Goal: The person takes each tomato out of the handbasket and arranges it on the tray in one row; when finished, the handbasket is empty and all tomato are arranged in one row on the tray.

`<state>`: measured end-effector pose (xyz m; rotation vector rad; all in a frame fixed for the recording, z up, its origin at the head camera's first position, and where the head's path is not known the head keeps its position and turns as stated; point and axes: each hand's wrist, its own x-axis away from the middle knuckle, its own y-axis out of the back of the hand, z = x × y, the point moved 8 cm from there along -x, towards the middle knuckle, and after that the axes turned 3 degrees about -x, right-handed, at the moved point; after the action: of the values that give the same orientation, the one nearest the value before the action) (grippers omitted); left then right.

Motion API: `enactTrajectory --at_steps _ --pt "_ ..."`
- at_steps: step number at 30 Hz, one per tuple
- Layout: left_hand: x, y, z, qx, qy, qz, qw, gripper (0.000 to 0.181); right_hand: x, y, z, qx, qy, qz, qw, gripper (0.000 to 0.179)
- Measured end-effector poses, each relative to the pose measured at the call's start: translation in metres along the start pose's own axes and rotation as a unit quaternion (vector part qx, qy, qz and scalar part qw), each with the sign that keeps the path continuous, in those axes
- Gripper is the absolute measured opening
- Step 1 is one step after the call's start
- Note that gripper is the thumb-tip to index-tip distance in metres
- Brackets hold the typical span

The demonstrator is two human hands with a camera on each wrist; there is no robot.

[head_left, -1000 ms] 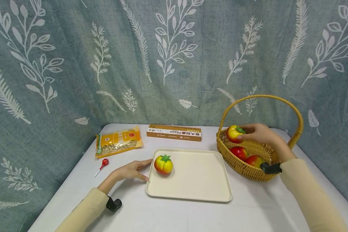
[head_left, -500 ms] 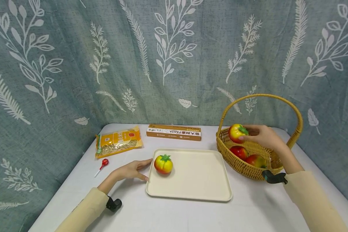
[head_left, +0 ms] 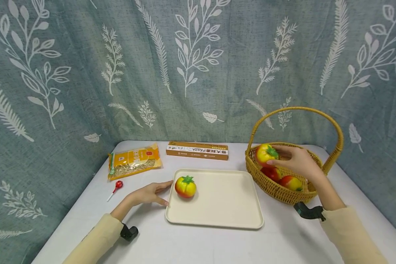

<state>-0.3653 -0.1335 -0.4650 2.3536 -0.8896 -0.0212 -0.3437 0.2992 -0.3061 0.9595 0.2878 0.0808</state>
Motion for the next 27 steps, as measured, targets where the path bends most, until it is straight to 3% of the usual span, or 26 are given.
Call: enactTrajectory --at_steps 17,27 --pt "0.000 0.000 0.000 0.002 0.001 -0.001 1.0000 0.085 0.008 -0.013 0.034 0.005 0.038 -0.024 0.9990 0.075" --pt "0.001 0.000 -0.001 0.001 -0.002 -0.001 1.0000 0.084 0.008 -0.024 0.051 -0.020 0.072 -0.038 0.9965 0.071"
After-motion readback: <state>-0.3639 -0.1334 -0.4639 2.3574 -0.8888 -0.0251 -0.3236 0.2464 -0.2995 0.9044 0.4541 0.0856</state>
